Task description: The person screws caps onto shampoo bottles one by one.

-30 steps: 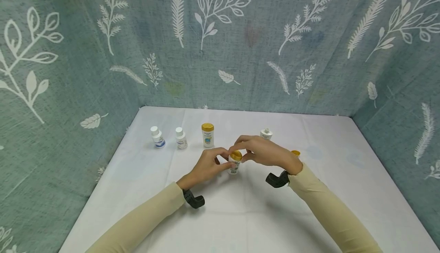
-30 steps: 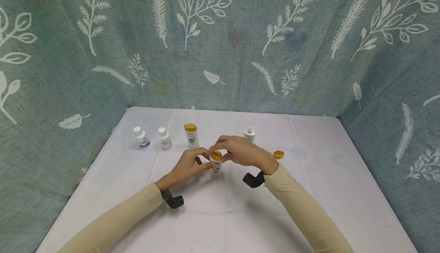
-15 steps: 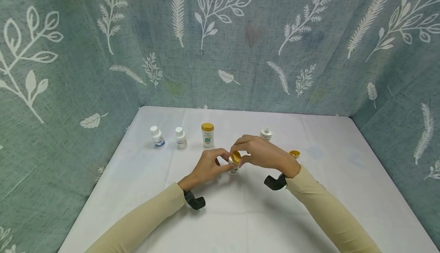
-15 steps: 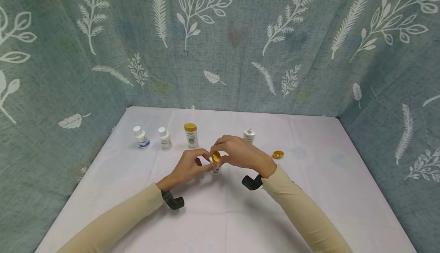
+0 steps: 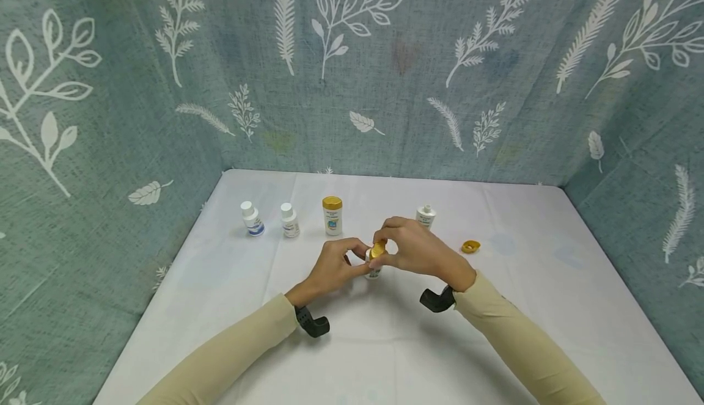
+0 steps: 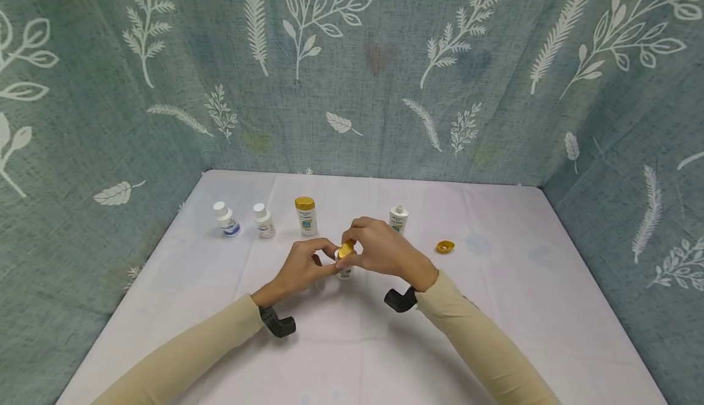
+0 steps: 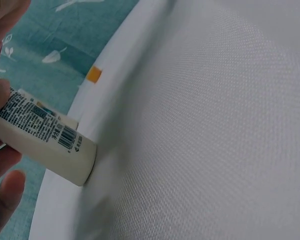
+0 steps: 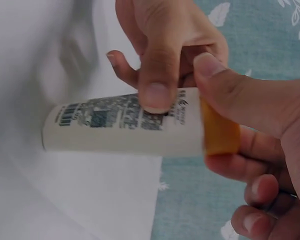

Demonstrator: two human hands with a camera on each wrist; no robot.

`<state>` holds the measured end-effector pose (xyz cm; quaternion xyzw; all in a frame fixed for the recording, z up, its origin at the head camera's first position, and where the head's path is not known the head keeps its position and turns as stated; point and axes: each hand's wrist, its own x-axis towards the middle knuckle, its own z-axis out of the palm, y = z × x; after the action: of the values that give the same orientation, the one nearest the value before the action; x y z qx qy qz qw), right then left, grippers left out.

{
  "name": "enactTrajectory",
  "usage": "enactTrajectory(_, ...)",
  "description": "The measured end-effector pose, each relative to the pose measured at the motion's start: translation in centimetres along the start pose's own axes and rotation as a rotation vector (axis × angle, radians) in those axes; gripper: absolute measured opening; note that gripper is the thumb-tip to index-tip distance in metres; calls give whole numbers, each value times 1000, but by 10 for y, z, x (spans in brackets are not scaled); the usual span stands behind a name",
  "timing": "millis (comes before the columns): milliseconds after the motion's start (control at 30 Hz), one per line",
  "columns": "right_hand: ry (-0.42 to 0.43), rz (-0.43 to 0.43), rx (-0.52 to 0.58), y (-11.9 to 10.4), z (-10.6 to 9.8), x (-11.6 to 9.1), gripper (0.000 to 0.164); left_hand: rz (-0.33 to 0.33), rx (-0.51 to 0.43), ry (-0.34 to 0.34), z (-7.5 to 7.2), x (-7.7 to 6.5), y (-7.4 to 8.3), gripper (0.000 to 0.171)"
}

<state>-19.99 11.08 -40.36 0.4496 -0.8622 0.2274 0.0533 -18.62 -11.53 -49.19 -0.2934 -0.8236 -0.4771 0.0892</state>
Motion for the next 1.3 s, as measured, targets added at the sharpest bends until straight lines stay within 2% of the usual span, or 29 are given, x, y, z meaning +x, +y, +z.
enactTrajectory(333,114,110,-125,-7,12,-2,40,22,15,45,3,0,1,19)
enactTrajectory(633,188,161,-109,-12,19,-2,42,7,17,52,3,0,1,19)
enactTrajectory(733,178,171,-87,-12,19,-3,39,-8,13,41,3,-1,0,19)
enactTrajectory(867,122,180,-20,-10,16,-6,33,-24,5,26,3,-2,0,19)
enactTrajectory(1000,91,164,35,-8,13,-9,26,-14,6,24,4,-1,0,18)
enactTrajectory(1300,146,154,23,-8,14,-8,24,4,8,44,5,0,0,17)
